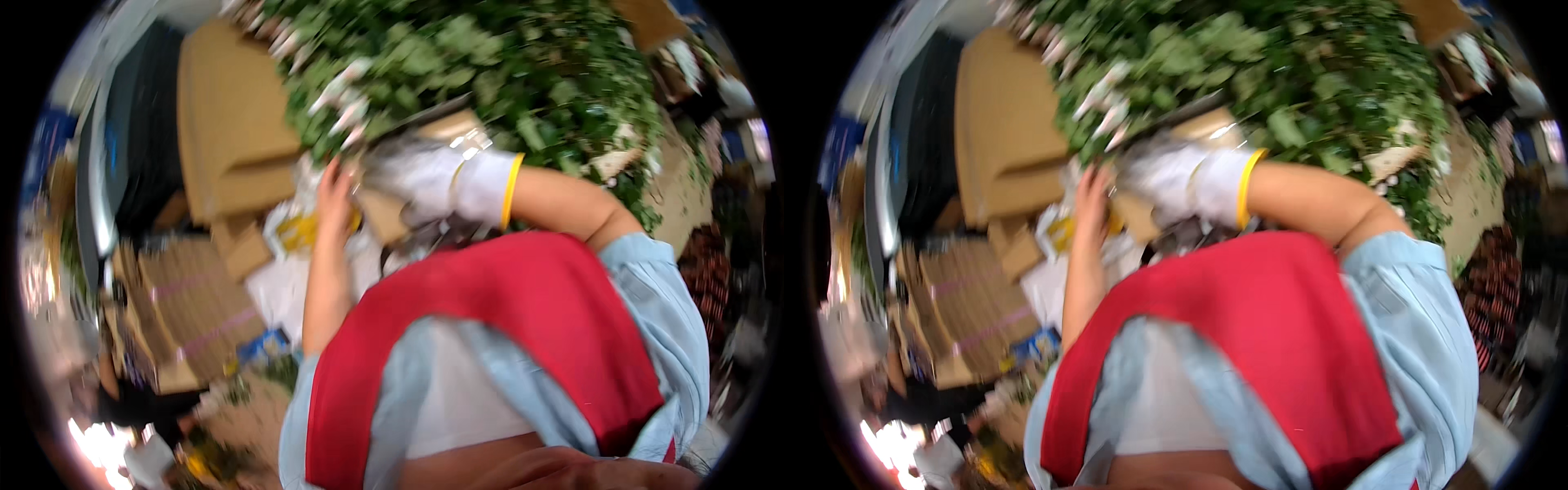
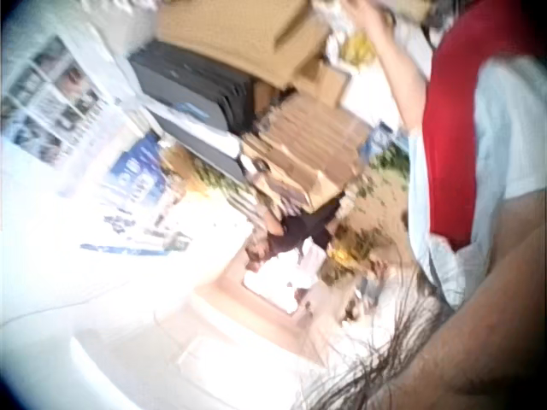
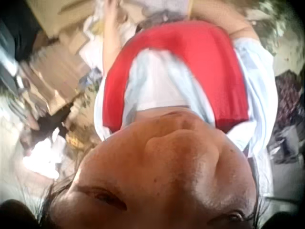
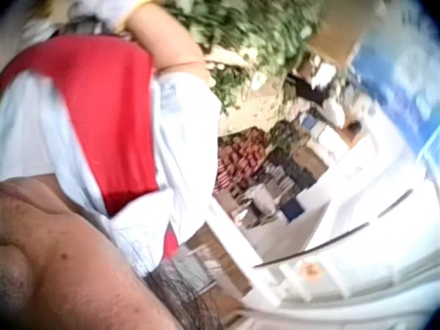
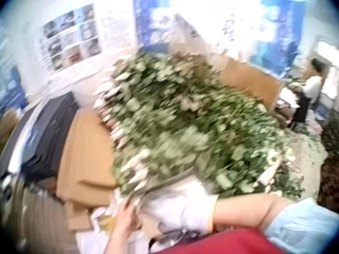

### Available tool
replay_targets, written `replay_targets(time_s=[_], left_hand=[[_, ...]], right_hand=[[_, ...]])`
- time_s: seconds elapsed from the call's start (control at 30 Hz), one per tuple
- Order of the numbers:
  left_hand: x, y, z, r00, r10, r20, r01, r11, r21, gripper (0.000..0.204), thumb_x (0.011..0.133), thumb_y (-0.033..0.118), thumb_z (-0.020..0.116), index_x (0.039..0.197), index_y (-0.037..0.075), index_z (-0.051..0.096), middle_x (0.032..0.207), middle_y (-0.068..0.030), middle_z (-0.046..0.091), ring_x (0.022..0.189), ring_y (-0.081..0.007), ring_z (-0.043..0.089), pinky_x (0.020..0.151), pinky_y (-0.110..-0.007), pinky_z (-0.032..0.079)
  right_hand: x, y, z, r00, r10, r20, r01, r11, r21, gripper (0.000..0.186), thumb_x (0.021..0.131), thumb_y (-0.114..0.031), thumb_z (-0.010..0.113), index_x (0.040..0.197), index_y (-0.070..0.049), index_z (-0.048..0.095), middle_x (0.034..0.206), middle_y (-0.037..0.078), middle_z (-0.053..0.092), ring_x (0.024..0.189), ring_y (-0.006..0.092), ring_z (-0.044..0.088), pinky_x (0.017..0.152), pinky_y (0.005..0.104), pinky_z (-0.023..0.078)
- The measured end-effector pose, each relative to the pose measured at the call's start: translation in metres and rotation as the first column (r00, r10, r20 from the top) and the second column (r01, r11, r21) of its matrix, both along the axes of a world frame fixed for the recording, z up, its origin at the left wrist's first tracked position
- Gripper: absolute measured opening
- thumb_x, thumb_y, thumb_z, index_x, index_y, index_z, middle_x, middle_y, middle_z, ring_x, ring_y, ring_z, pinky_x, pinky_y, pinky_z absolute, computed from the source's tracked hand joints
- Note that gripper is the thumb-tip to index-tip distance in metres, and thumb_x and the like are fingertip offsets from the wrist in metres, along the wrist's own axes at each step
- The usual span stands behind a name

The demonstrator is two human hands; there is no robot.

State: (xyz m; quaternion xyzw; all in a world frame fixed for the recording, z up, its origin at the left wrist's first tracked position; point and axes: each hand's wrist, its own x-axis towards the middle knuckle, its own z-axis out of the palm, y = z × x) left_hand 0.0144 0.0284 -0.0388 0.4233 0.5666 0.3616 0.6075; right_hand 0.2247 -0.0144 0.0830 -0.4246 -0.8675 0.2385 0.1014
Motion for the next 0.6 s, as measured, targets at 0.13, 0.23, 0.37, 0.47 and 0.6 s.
replay_targets(time_s=[0.13,0.23,0.37,0.47,0.6], left_hand=[[-0.086,-0.04,-0.021,0.977,0.188,-0.099,-0.174,0.976,0.131,0.037,0.103,0.023,0.051,0.129,-0.002,0.059,0.126,-0.0118,0.062,0.114,-0.0196,0.058,0.101,-0.032,0.043],[-0.081,-0.052,-0.05,0.989,0.075,-0.125,-0.069,0.996,0.053,0.038,0.103,0.022,0.048,0.132,-0.001,0.056,0.126,-0.0112,0.062,0.113,-0.0198,0.059,0.099,-0.032,0.045],[-0.043,-0.068,-0.023,0.988,-0.136,0.069,0.142,0.985,-0.098,0.043,0.102,0.027,0.046,0.137,0.001,0.05,0.129,-0.0109,0.06,0.114,-0.0208,0.058,0.098,-0.034,0.046],[-0.01,-0.043,0.047,0.958,-0.218,0.183,0.261,0.931,-0.255,0.059,0.102,0.045,0.043,0.146,0.005,0.039,0.139,-0.0104,0.052,0.122,-0.0236,0.054,0.099,-0.038,0.046],[0.059,0.014,0.066,0.179,-0.337,0.924,0.613,0.773,0.163,0.076,0.093,0.06,0.054,0.146,0.007,0.039,0.141,-0.0115,0.051,0.126,-0.0315,0.053,0.108,-0.049,0.043]], right_hand=[[-0.026,-0.009,0.016,0.96,0.198,-0.198,-0.121,0.931,0.346,0.05,0.074,-0.028,0.071,0.118,-0.006,0.062,0.133,0.018,0.054,0.122,0.0387,0.053,0.109,0.0546,0.036],[-0.058,-0.009,-0.064,0.926,0.308,0.219,-0.378,0.773,0.509,0.036,0.071,-0.021,0.066,0.105,-0.008,0.066,0.114,0.01,0.061,0.108,0.0319,0.058,0.102,0.0472,0.041],[-0.026,-0.019,0.006,0.948,0.27,-0.17,-0.102,0.762,0.64,0.023,0.062,-0.021,0.067,0.076,-0.003,0.066,0.086,0.012,0.064,0.085,0.0294,0.062,0.083,0.0414,0.051],[0.004,-0.032,0.094,0.924,0.248,-0.292,0.033,0.708,0.706,0.023,0.067,-0.021,0.066,0.08,-0.002,0.063,0.089,0.014,0.063,0.083,0.0283,0.063,0.077,0.0405,0.052],[0.09,-0.038,0.184,0.992,0.096,-0.08,-0.002,0.649,0.761,0.032,0.092,-0.019,0.06,0.119,-0.004,0.055,0.12,0.012,0.063,0.1,0.0185,0.064,0.084,0.0339,0.053]])
